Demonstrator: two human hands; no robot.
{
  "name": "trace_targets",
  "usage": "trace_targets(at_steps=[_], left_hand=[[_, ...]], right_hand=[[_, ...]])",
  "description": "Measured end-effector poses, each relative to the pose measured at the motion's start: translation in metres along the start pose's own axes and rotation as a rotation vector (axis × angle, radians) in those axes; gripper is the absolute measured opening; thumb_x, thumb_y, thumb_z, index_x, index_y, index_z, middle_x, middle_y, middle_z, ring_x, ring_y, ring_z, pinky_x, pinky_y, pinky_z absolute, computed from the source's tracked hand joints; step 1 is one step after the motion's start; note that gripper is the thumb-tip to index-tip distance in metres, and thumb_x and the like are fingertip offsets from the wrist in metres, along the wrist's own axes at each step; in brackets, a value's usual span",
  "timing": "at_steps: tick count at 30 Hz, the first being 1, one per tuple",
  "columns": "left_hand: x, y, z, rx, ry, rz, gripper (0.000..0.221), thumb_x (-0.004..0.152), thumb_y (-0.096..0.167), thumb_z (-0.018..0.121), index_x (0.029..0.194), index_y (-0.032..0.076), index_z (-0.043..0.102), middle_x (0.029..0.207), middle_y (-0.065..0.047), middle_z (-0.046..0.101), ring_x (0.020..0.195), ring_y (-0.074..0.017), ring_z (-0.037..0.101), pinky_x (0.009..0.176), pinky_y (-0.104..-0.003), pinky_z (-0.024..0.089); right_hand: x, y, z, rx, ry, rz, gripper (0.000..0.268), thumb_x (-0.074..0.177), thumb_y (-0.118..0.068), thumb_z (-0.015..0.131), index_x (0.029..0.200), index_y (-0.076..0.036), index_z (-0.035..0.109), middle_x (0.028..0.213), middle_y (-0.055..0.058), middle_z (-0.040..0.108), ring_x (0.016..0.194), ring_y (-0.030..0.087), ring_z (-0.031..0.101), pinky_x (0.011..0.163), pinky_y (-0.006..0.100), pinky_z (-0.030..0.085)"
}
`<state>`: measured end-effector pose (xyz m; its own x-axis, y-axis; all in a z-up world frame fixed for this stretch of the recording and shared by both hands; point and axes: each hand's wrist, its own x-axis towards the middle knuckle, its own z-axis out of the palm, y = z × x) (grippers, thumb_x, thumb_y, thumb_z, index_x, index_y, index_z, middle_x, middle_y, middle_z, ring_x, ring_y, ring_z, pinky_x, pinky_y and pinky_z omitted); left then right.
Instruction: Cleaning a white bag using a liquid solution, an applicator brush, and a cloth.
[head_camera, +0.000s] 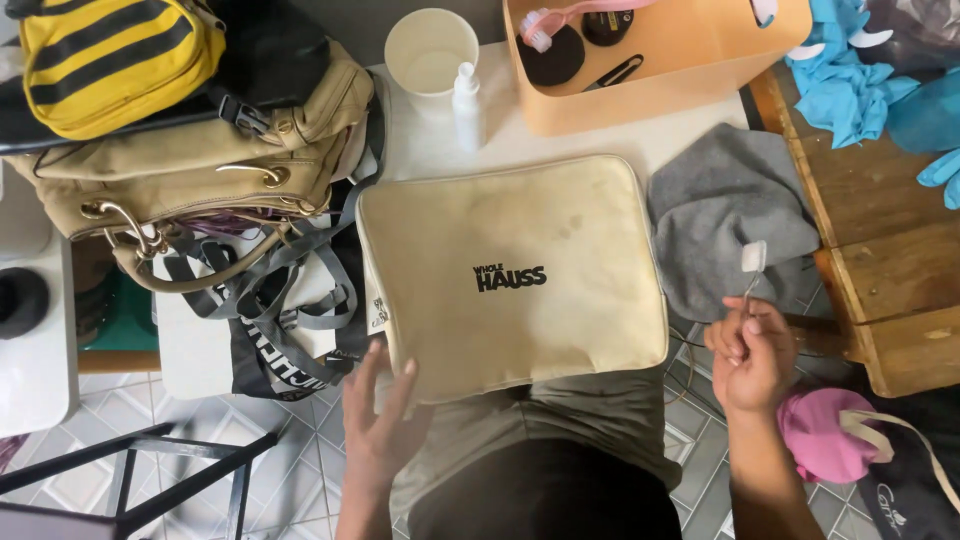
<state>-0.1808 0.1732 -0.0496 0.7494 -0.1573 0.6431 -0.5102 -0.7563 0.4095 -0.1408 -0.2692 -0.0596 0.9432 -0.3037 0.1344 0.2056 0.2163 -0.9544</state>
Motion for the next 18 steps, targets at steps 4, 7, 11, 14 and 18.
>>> trace_targets(at_steps=[4, 7, 11, 14, 18], left_hand=[[0.061, -0.002, -0.018, 0.208, -0.008, 0.051, 0.037, 0.089, 0.001, 0.07, 0.119, 0.024, 0.069, 0.146, -0.02, 0.053, 0.13, -0.0386, 0.047, 0.105, -0.046, 0.047], [0.088, -0.003, -0.035, 0.397, -0.187, 0.037, 0.041, 0.082, 0.004, 0.072, 0.115, 0.029, 0.071, 0.146, -0.01, 0.06, 0.136, -0.0356, 0.046, 0.101, -0.047, 0.045], [0.079, -0.038, -0.051, 0.515, -0.698, -0.059, 0.076, 0.07, 0.019, 0.079, 0.141, 0.036, 0.057, 0.155, -0.006, 0.051, 0.146, -0.0376, 0.039, 0.1, -0.056, 0.047], [0.095, -0.031, -0.068, 0.327, -1.071, -0.384, 0.102, 0.078, 0.027, 0.079, 0.162, 0.033, 0.021, 0.168, -0.008, 0.024, 0.158, -0.0379, 0.011, 0.108, -0.065, 0.038], [0.138, -0.021, -0.05, 0.288, -0.706, -0.185, 0.078, 0.082, 0.037, 0.075, 0.153, 0.024, 0.047, 0.146, -0.009, 0.061, 0.14, -0.0306, 0.052, 0.1, -0.056, 0.053]], right_hand=[[-0.014, 0.006, -0.005, -0.027, -0.033, -0.002, 0.025, 0.098, -0.017, 0.056, 0.115, 0.0, 0.062, 0.059, -0.004, 0.034, 0.052, 0.006, 0.029, 0.057, 0.025, 0.028], [-0.025, 0.01, -0.018, -0.127, -0.101, -0.036, 0.025, 0.098, -0.012, 0.059, 0.117, 0.004, 0.064, 0.071, -0.001, 0.048, 0.059, 0.006, 0.038, 0.055, 0.022, 0.034], [-0.035, -0.002, -0.008, -0.199, -0.166, -0.007, 0.024, 0.097, -0.006, 0.059, 0.118, 0.002, 0.067, 0.083, 0.001, 0.066, 0.06, 0.003, 0.041, 0.047, 0.018, 0.033], [-0.042, -0.011, -0.002, -0.228, -0.362, 0.079, 0.027, 0.102, -0.015, 0.055, 0.121, 0.0, 0.067, 0.114, 0.01, 0.077, 0.052, 0.005, 0.048, 0.044, 0.018, 0.042], [-0.03, -0.004, 0.021, -0.132, -0.481, 0.042, 0.032, 0.104, -0.011, 0.055, 0.136, -0.007, 0.061, 0.116, 0.021, 0.077, 0.051, 0.011, 0.057, 0.084, 0.039, 0.065]])
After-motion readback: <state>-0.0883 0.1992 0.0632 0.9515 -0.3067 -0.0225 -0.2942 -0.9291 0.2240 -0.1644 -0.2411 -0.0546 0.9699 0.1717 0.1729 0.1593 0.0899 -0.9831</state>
